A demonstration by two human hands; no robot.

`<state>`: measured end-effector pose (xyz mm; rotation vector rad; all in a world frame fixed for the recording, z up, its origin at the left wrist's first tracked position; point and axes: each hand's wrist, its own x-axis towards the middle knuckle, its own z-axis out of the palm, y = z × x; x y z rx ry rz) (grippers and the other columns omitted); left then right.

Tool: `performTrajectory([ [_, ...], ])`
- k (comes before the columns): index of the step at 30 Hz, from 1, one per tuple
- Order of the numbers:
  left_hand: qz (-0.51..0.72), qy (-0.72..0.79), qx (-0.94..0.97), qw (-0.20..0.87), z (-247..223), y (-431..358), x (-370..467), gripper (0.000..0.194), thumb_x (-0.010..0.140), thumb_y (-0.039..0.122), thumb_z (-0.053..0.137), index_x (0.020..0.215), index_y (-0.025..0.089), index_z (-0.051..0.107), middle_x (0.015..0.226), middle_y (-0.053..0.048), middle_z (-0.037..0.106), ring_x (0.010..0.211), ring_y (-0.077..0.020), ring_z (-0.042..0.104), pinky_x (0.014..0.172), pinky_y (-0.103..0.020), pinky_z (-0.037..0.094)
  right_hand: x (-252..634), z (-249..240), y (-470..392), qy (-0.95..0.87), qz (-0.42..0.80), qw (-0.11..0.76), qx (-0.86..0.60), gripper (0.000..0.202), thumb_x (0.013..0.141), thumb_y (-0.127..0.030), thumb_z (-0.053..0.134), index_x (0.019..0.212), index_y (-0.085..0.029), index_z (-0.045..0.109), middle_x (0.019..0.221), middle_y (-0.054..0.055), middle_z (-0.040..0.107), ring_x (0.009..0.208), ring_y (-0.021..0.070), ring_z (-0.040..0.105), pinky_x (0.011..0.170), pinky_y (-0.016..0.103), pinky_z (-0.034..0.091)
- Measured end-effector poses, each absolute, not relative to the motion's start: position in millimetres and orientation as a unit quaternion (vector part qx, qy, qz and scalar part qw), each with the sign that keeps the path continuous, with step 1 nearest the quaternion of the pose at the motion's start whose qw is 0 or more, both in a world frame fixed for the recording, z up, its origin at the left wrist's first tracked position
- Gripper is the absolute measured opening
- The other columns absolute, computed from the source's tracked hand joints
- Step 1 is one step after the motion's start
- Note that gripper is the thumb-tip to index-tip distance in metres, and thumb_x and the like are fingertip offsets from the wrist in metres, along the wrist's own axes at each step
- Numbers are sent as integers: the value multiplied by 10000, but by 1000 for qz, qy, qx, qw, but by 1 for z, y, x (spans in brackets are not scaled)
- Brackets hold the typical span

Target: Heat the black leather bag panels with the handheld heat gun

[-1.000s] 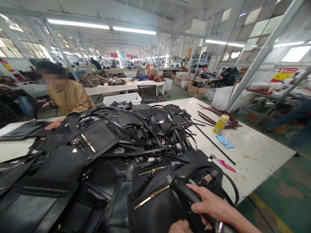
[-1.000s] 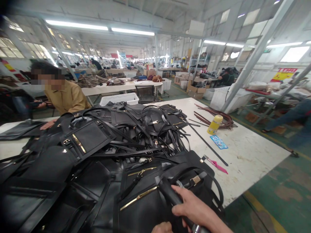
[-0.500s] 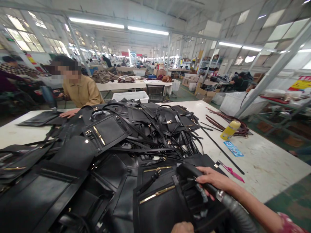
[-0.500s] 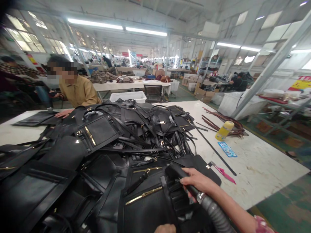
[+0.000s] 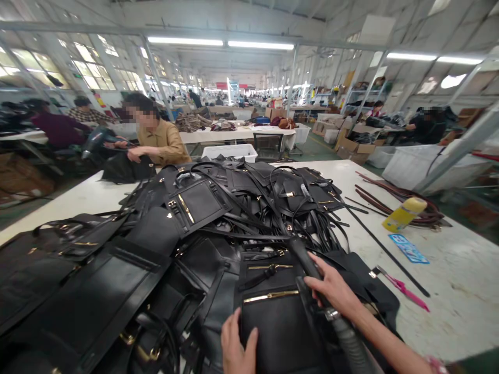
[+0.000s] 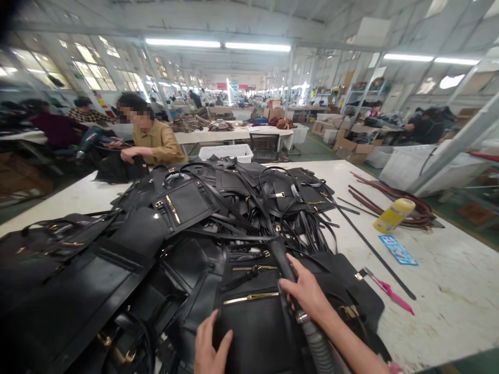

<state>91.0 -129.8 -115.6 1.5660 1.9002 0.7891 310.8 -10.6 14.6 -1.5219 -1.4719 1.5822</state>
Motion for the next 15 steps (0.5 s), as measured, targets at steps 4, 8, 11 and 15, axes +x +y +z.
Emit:
performTrajectory([
  [4, 305, 750, 560, 179, -151, -136, 84, 519, 732, 365, 479, 1204, 152, 437, 1251, -154, 429, 1173, -294, 383, 942, -465, 358, 276, 24, -17, -552, 676, 96, -479, 684, 642, -190, 565, 1278, -210, 311, 540, -51, 565, 362, 109, 520, 321, 175, 414],
  [8, 363, 755, 507, 202, -160, -137, 91, 548, 680, 290, 511, 1203, 145, 433, 1302, -156, 343, 1204, -291, 340, 978, -440, 319, 232, 5, -3, -559, 694, -7, -454, 600, 580, -134, 607, 1161, -185, 469, 481, -58, 562, 314, 106, 514, 293, 147, 383],
  [11, 407, 758, 416, 293, -150, -135, 80, 629, 659, 283, 520, 1245, 133, 348, 1256, -146, 376, 1149, -266, 410, 973, -394, 339, 201, -14, 11, -563, 691, -48, -451, 482, 580, -118, 620, 1055, -135, 539, 431, -68, 533, 281, 97, 484, 287, 157, 378],
  [15, 499, 727, 254, 397, -143, -142, 66, 786, 597, 294, 574, 1290, 166, 226, 1067, -103, 522, 873, -223, 583, 823, -366, 452, 175, -27, 15, -582, 682, -23, -443, 356, 619, -125, 607, 972, -133, 565, 445, -78, 515, 298, 76, 464, 291, 156, 374],
])
